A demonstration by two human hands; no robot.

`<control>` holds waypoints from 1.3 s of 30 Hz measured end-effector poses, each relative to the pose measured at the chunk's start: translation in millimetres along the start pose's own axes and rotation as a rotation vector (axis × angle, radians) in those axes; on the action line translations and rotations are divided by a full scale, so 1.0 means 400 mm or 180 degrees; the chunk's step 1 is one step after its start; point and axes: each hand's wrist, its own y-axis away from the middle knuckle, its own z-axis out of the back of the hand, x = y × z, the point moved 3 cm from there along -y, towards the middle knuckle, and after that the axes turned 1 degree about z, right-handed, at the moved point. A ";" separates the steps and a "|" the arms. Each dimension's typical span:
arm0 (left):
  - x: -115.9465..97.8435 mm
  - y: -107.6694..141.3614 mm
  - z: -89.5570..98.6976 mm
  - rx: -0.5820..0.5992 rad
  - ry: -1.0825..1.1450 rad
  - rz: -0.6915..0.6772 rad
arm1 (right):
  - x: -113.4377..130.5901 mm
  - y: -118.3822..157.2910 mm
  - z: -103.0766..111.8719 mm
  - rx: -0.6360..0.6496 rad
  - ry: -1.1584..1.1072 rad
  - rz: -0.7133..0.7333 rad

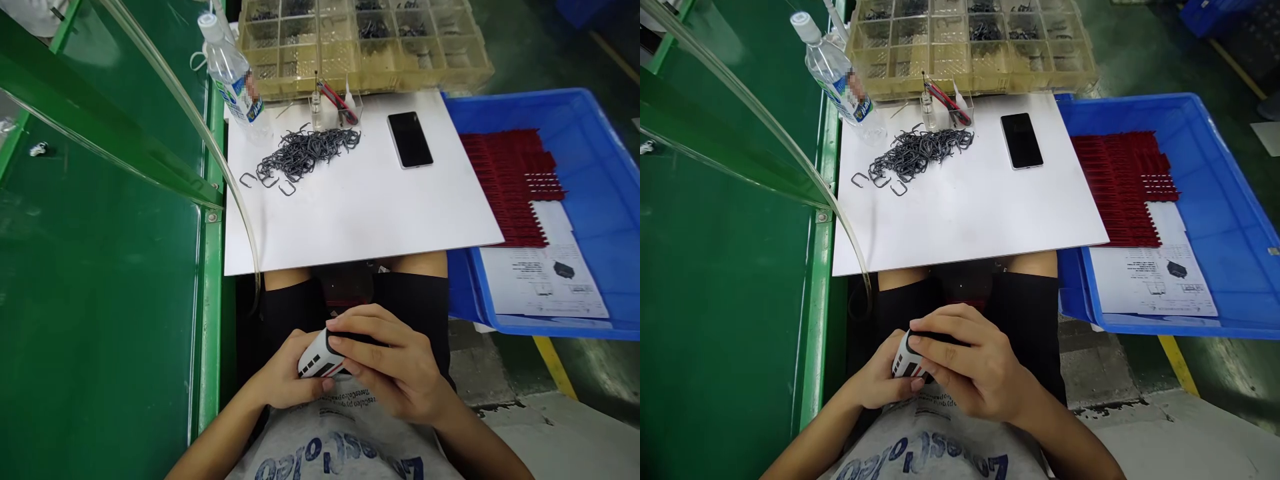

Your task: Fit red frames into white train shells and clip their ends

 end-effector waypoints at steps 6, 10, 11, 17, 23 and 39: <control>0.002 -0.005 -0.006 0.0138 0.0274 -0.0085 | 0.012 0.005 0.015 0.0237 0.0532 0.0321; -0.008 -0.008 -0.013 0.0287 0.0301 -0.0052 | 0.029 0.003 0.037 0.0479 0.0918 0.0472; -0.012 -0.009 -0.015 0.0329 0.0282 -0.0013 | 0.031 0.003 0.043 0.0560 0.1029 0.0500; -0.016 -0.009 -0.028 0.0373 0.0031 0.0323 | 0.019 0.020 0.092 0.0981 0.1213 0.0604; -0.020 -0.010 -0.059 0.0348 -0.0342 0.0651 | 0.019 0.077 0.094 0.0865 0.1370 0.0386; -0.107 -0.007 -0.143 -0.0299 -0.1791 0.0487 | 0.065 0.124 0.062 -0.0428 0.1395 0.0249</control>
